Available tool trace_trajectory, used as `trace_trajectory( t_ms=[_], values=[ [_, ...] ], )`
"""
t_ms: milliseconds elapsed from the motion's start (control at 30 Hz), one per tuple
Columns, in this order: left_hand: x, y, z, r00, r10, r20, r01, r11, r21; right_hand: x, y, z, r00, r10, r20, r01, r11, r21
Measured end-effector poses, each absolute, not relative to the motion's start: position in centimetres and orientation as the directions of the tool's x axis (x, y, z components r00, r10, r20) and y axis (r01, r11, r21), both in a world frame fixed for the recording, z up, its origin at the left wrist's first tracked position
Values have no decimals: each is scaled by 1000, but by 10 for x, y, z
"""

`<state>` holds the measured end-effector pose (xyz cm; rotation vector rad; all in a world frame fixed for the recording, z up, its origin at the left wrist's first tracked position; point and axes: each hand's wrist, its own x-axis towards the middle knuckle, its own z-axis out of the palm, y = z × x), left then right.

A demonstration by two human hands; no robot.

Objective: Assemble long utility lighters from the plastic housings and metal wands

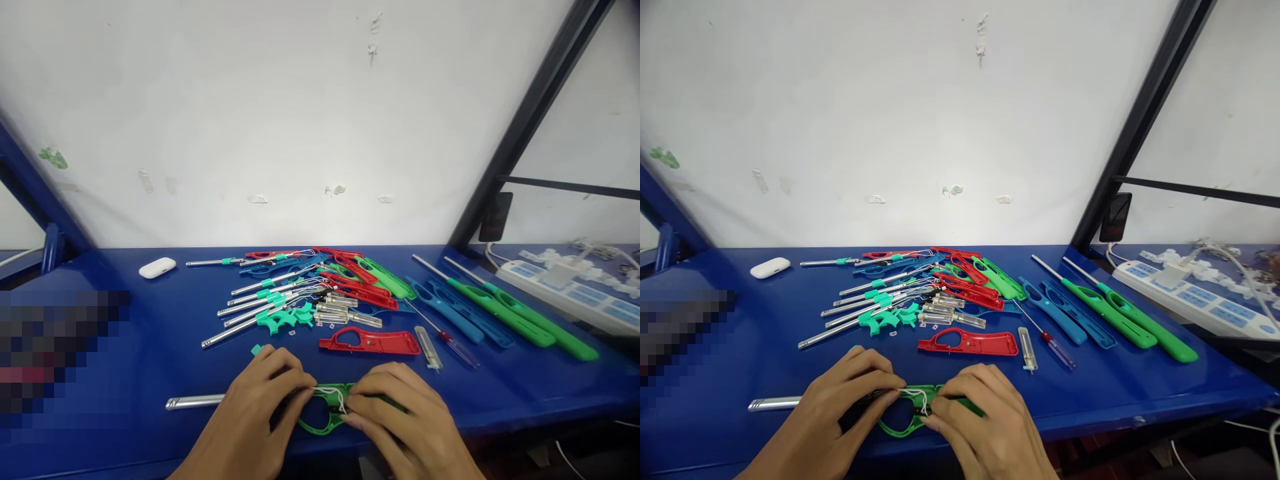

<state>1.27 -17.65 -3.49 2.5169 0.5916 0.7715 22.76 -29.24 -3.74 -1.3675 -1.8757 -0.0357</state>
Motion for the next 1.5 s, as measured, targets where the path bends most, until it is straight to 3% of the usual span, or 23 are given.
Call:
trace_trajectory(
  t_ms=[567,767,967,1267,1400,1500],
  values=[
    [10,-171,-38,751,504,426,245,-812,530,230,-292,-41,-90,815,573,788,410,-459],
    [12,-171,-36,747,416,518,216,-890,402,230,-291,-42,-103,825,556,760,426,-491],
    [11,-171,-38,794,362,488,265,-929,259,229,-291,-45,-90,818,569,761,425,-490],
    [8,-176,-36,843,314,436,282,-949,139,230,-290,-45,-107,794,598,764,450,-461],
    [7,-177,-28,839,278,468,268,-959,88,230,-290,-45,-115,809,576,768,440,-465],
    [1,-167,-25,778,337,531,337,-936,100,229,-290,-46,-115,801,588,769,446,-458]
  ],
)
